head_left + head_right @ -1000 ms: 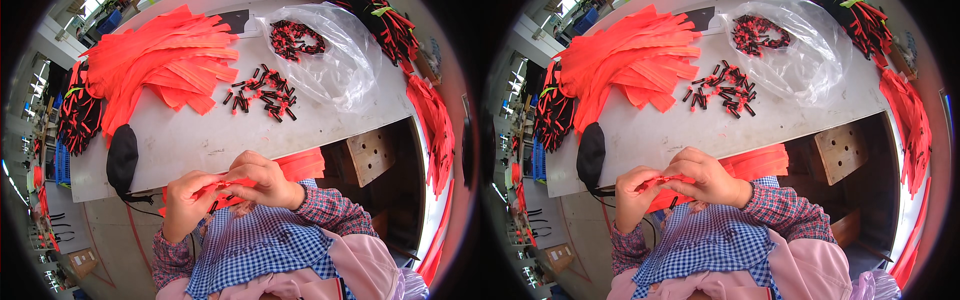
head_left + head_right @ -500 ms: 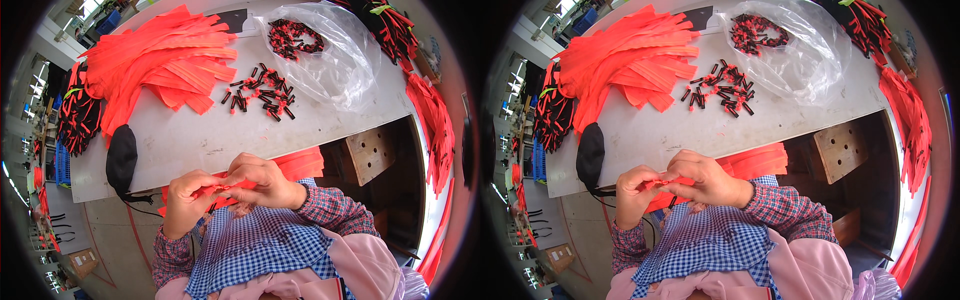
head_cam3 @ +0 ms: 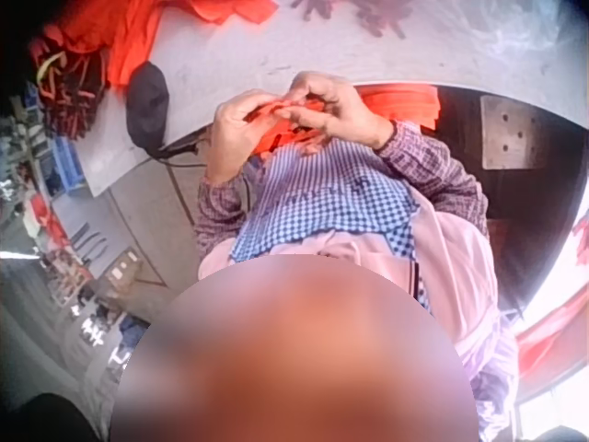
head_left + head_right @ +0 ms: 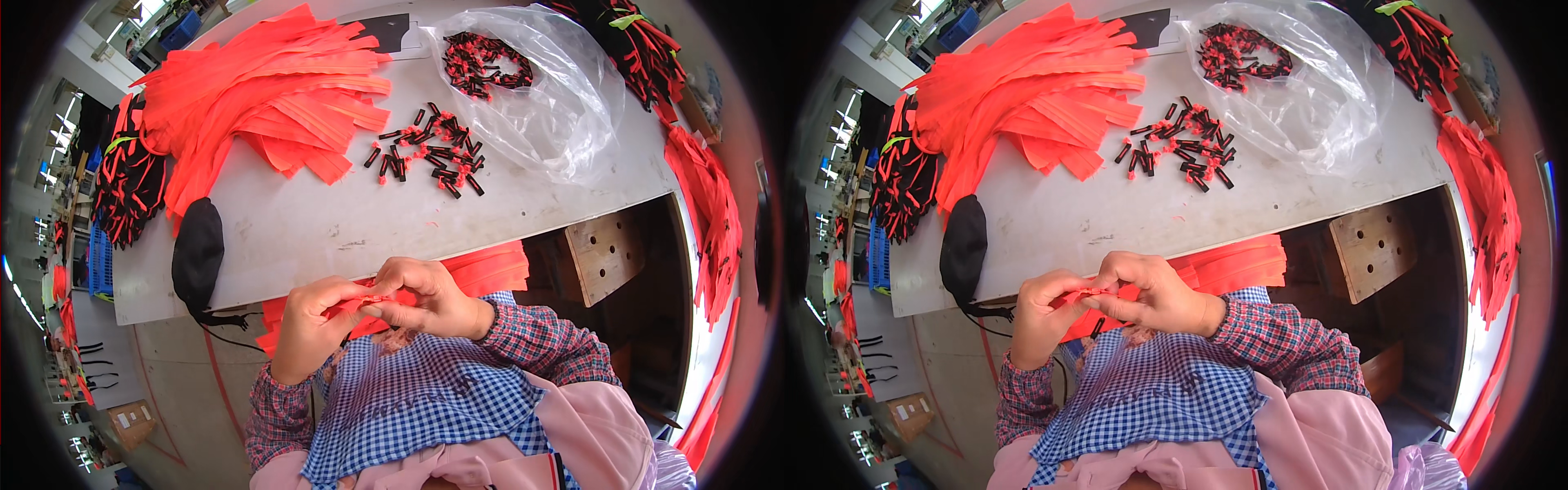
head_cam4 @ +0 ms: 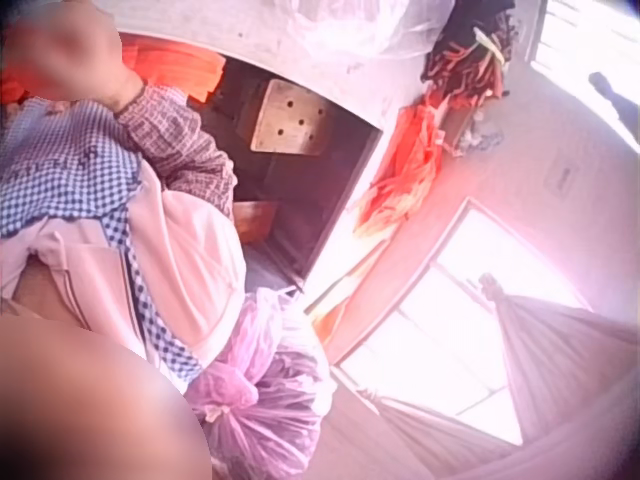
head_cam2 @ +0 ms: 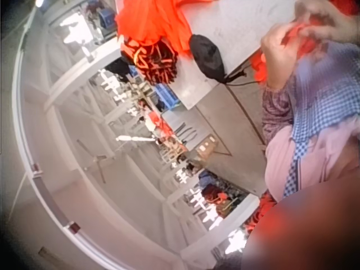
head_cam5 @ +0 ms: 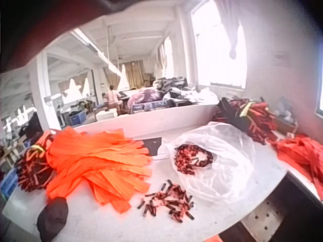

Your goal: Assembling black sliders onto red zipper tape strips at a workshop table.

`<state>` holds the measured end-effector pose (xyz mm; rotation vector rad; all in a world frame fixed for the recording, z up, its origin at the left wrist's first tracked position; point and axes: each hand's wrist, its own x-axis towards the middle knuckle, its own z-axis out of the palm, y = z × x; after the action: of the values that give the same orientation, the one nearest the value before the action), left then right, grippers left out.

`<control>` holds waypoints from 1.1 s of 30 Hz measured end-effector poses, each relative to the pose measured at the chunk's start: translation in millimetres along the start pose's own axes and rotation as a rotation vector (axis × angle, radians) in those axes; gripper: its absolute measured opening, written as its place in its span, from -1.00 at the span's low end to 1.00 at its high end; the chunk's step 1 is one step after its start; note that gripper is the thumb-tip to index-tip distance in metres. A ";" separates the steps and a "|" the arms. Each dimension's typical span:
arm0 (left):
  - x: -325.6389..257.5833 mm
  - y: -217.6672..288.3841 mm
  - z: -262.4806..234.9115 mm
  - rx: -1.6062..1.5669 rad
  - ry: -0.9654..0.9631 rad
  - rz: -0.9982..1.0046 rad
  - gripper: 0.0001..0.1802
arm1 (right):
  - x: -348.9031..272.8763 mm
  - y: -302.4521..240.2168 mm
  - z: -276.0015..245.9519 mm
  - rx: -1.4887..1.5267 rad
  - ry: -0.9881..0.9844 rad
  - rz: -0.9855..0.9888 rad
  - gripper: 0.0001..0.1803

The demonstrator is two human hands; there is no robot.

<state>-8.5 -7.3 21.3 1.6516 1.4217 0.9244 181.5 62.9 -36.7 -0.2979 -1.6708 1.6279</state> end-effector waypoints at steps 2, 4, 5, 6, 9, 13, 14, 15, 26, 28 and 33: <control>2.9 -0.1 0.6 -0.039 0.014 -0.005 -0.84 | 1.5 0.7 -0.3 -0.042 0.020 -0.013 -0.88; 3.1 4.6 -2.5 -0.075 0.031 -0.018 -0.85 | 3.2 0.8 1.7 -0.065 0.022 -0.077 -0.90; 2.0 8.5 -5.3 -0.075 0.023 -0.056 -0.84 | 3.2 0.5 3.9 0.114 0.091 0.024 -0.91; 0.9 12.5 -7.7 -0.074 0.022 -0.101 -0.82 | 2.8 -0.1 6.5 0.286 0.143 0.126 -0.93; -1.5 22.0 -14.0 -0.157 -0.007 -0.085 -0.76 | 1.2 -1.5 10.3 0.432 0.197 0.163 -0.94; 2.9 19.6 -18.6 -0.068 -0.043 -0.011 -0.75 | -3.2 -7.3 8.9 0.147 0.070 0.135 -0.97; 4.5 17.7 -17.9 -0.050 -0.030 0.046 -0.74 | -3.5 -8.0 12.4 0.182 0.100 0.143 -0.97; 5.4 16.0 -17.5 -0.047 -0.002 0.109 -0.73 | -3.9 -10.6 14.3 0.219 0.098 0.190 -0.97; 4.1 41.9 -50.3 -0.329 0.051 0.228 -0.64 | 31.7 -48.3 22.2 -0.777 0.038 -0.396 -0.44; 2.4 46.9 -58.5 -0.371 0.044 0.215 -0.63 | 40.5 -51.9 21.4 -0.809 0.088 -0.440 -0.62; 0.0 58.7 -57.9 -0.320 0.221 0.395 -0.72 | 63.7 -75.9 19.9 -0.785 0.251 -0.338 -0.66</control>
<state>-33.7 -8.1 99.8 1.6471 1.0256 1.5131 151.1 77.3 58.6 -0.5400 -1.9622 0.6094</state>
